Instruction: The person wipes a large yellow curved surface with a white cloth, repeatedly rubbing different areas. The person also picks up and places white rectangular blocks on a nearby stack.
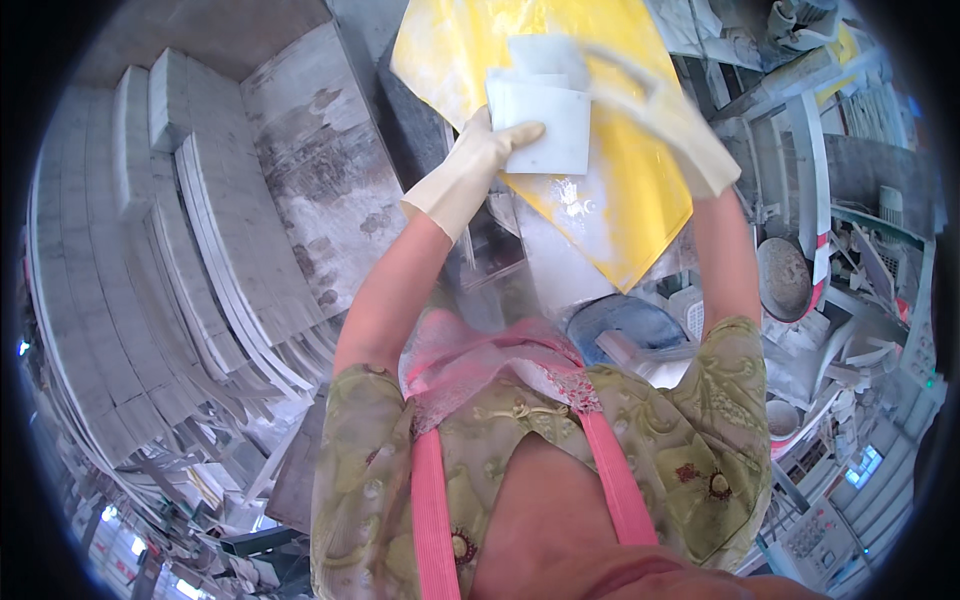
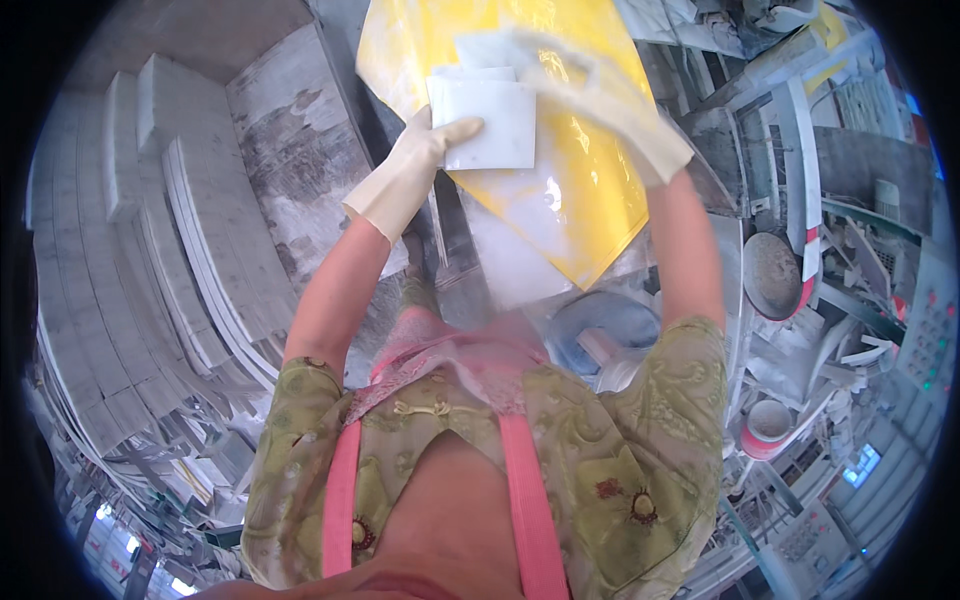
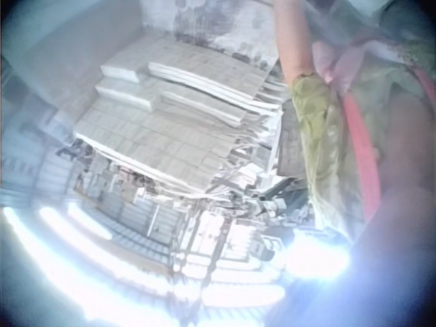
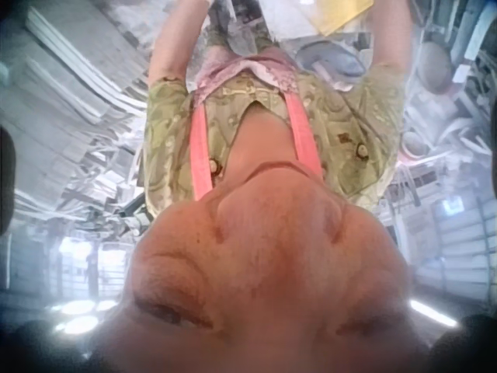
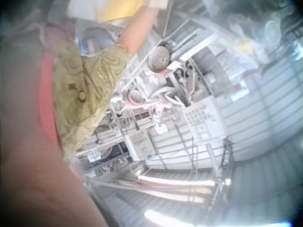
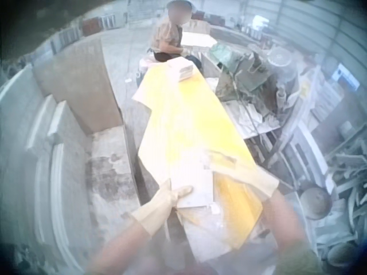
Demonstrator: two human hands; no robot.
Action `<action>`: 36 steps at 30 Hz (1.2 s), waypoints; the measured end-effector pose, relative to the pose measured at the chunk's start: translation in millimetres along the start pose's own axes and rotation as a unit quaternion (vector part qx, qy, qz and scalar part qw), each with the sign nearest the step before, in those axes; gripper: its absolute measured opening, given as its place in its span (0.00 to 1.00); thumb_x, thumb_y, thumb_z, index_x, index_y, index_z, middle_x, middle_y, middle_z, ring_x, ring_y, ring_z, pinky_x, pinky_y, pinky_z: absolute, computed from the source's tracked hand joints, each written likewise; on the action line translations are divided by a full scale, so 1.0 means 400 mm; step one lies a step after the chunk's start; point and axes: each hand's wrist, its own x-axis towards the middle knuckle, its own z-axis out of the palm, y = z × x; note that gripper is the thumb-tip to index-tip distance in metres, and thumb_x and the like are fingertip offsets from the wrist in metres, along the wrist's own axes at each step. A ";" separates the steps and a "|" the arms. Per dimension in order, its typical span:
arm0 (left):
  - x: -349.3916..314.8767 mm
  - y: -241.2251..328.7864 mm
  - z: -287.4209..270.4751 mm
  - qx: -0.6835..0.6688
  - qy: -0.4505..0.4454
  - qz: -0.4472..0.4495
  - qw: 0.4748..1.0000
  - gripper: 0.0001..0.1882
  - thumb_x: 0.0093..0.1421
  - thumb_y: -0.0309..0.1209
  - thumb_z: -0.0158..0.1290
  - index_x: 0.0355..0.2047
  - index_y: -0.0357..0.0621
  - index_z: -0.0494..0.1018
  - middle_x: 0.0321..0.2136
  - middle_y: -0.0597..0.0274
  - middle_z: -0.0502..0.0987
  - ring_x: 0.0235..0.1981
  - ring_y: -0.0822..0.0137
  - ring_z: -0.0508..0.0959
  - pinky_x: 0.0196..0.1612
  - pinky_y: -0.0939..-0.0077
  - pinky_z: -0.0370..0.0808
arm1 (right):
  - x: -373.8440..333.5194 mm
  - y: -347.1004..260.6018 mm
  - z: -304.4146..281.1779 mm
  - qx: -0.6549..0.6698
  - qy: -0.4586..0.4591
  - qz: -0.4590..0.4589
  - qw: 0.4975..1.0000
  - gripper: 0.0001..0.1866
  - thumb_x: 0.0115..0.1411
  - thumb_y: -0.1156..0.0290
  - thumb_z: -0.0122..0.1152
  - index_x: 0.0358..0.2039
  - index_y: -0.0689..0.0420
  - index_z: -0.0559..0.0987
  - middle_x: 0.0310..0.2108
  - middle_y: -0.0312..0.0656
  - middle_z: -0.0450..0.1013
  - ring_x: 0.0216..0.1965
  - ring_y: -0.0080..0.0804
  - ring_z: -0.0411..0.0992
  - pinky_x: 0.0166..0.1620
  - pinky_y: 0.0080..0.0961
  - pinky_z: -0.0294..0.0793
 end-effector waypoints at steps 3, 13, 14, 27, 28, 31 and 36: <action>0.005 -0.034 0.004 0.013 0.030 0.026 0.999 0.39 0.54 0.32 0.66 0.62 0.29 0.62 0.53 0.44 0.76 0.53 0.54 0.78 0.57 0.64 0.75 | 0.095 0.043 -0.034 -0.016 0.144 -0.075 0.987 0.26 0.63 0.54 0.64 0.57 0.57 0.78 0.55 0.39 0.76 0.57 0.28 0.72 0.62 0.28 0.67; -0.001 -0.034 0.010 0.056 0.040 0.062 0.996 0.41 0.51 0.32 0.70 0.60 0.27 0.62 0.50 0.44 0.78 0.51 0.56 0.79 0.54 0.65 0.77 | 0.261 0.233 -0.049 0.135 0.047 -0.072 0.987 0.15 0.66 0.61 0.61 0.44 0.60 0.79 0.36 0.31 0.76 0.38 0.18 0.72 0.44 0.20 0.73; -0.001 -0.027 0.012 0.053 0.049 0.069 0.995 0.41 0.51 0.31 0.69 0.60 0.27 0.62 0.50 0.44 0.78 0.51 0.56 0.79 0.53 0.65 0.77 | 0.258 0.249 -0.066 0.193 0.084 -0.062 0.976 0.16 0.67 0.61 0.61 0.47 0.61 0.78 0.38 0.33 0.76 0.36 0.20 0.72 0.43 0.22 0.76; -0.071 -0.023 0.031 -0.048 0.084 0.067 0.993 0.36 0.56 0.31 0.66 0.60 0.27 0.64 0.53 0.45 0.76 0.52 0.56 0.79 0.57 0.66 0.74 | 0.051 0.177 -0.211 0.362 0.181 -0.128 0.906 0.14 0.69 0.64 0.61 0.49 0.60 0.79 0.41 0.35 0.79 0.42 0.24 0.77 0.49 0.24 0.77; -0.076 -0.019 0.032 -0.048 0.087 0.070 0.993 0.36 0.56 0.31 0.66 0.60 0.26 0.64 0.53 0.45 0.76 0.53 0.56 0.79 0.57 0.66 0.74 | 0.036 0.164 -0.180 0.358 0.176 -0.121 0.909 0.14 0.69 0.65 0.61 0.49 0.59 0.79 0.42 0.35 0.79 0.43 0.24 0.77 0.50 0.24 0.76; -0.092 -0.007 0.039 -0.052 0.086 0.106 0.989 0.33 0.58 0.32 0.64 0.59 0.26 0.65 0.53 0.44 0.77 0.52 0.57 0.79 0.57 0.67 0.73 | -0.005 0.102 -0.070 0.334 0.147 -0.105 0.925 0.16 0.70 0.66 0.58 0.53 0.61 0.78 0.46 0.36 0.79 0.46 0.25 0.76 0.52 0.24 0.75; -0.139 0.015 0.035 -0.043 0.096 0.121 0.987 0.33 0.61 0.37 0.63 0.59 0.25 0.66 0.52 0.45 0.77 0.51 0.58 0.79 0.56 0.68 0.73 | -0.072 0.004 0.090 0.213 0.119 0.003 0.970 0.14 0.64 0.59 0.64 0.39 0.58 0.81 0.34 0.29 0.75 0.37 0.14 0.71 0.42 0.16 0.71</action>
